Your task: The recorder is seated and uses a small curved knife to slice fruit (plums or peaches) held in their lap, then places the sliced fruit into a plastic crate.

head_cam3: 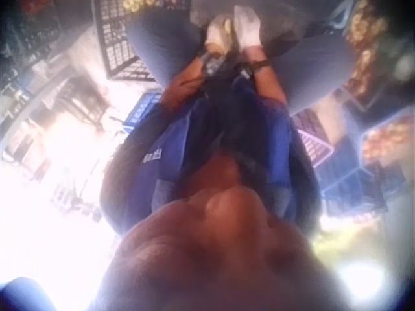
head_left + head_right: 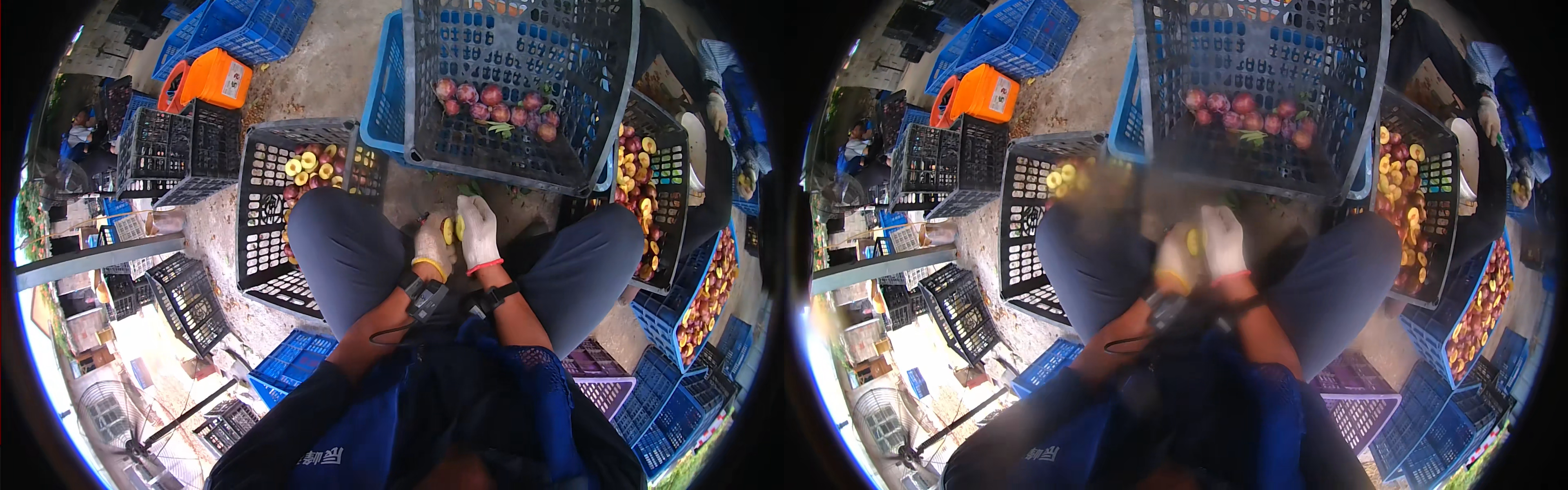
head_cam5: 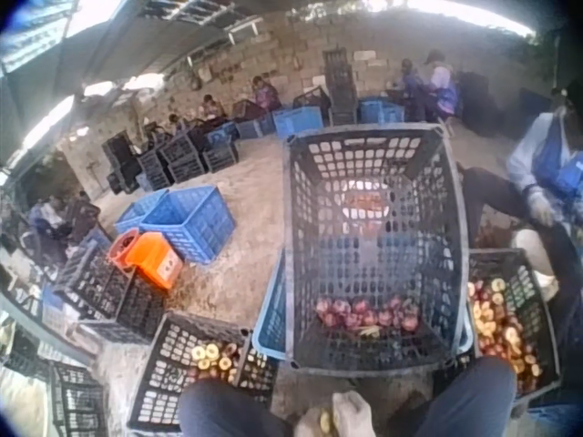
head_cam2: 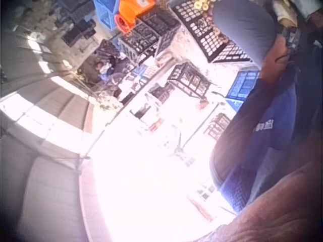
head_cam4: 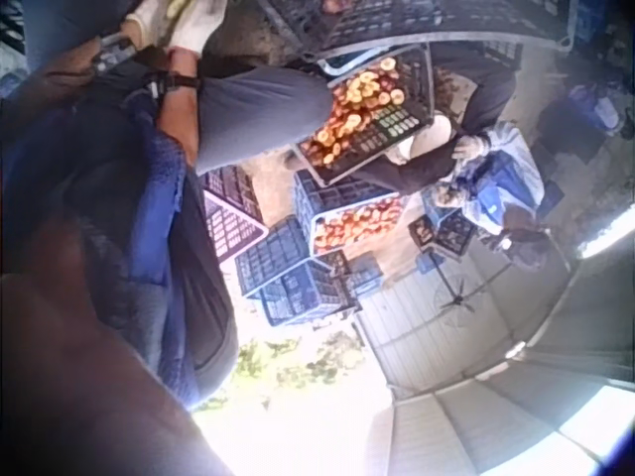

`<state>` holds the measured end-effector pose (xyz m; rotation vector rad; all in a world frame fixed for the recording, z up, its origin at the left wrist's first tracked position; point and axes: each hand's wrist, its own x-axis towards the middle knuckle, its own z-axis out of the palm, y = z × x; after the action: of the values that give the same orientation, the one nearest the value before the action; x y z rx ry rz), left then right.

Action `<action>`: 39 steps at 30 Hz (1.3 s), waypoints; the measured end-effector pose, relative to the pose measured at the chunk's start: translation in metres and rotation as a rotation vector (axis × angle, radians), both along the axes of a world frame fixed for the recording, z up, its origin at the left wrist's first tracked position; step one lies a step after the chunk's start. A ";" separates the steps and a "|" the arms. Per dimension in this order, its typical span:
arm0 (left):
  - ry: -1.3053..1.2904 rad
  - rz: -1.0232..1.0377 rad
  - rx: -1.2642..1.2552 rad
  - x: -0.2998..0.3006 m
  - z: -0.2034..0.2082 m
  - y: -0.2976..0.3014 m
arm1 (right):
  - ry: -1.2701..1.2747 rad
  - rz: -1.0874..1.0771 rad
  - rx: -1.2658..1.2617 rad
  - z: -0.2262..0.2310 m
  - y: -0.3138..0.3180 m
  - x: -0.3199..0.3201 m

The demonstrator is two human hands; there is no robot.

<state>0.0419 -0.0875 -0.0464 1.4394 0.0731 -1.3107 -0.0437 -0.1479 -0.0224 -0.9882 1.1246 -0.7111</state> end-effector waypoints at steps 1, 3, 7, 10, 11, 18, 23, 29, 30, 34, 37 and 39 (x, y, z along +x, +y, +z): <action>-0.026 0.014 0.019 -0.002 0.016 -0.002 | -0.083 -0.024 0.093 0.007 -0.005 -0.003; -0.077 0.031 0.056 -0.007 0.049 -0.009 | -0.147 -0.117 0.077 0.014 -0.011 -0.002; 0.265 0.155 0.015 -0.006 0.074 -0.007 | -0.292 -0.203 0.306 0.015 -0.019 -0.009; 0.152 0.118 -0.053 -0.005 0.086 0.001 | -0.365 -0.212 0.304 0.024 -0.015 -0.010; 0.118 0.044 -0.097 -0.004 0.090 0.005 | -0.416 -0.252 0.363 0.028 -0.012 -0.009; -0.186 0.027 -0.292 0.001 0.129 0.023 | -0.691 -0.233 0.464 0.108 -0.003 -0.024; -0.443 0.072 -0.478 0.012 0.149 0.054 | -0.794 -0.182 0.335 0.148 -0.016 -0.005; -0.159 0.185 -0.452 0.024 0.179 0.076 | -0.831 -0.099 0.209 0.182 -0.041 0.053; -0.148 0.192 -0.459 0.028 0.183 0.079 | -0.841 -0.081 0.186 0.188 -0.043 0.069; -0.833 0.159 -0.462 0.044 0.205 0.090 | -0.636 0.326 -0.051 0.202 -0.029 0.143; -1.193 0.150 -0.376 0.059 0.225 0.091 | -0.473 0.507 -0.200 0.191 -0.029 0.149; -1.362 0.146 -0.302 0.068 0.236 0.090 | -0.439 0.545 -0.167 0.189 -0.025 0.124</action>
<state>0.1101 0.0029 0.1893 1.7259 -0.8555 -0.0209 0.0806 -0.1730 0.1671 -1.1464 0.3874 -0.5409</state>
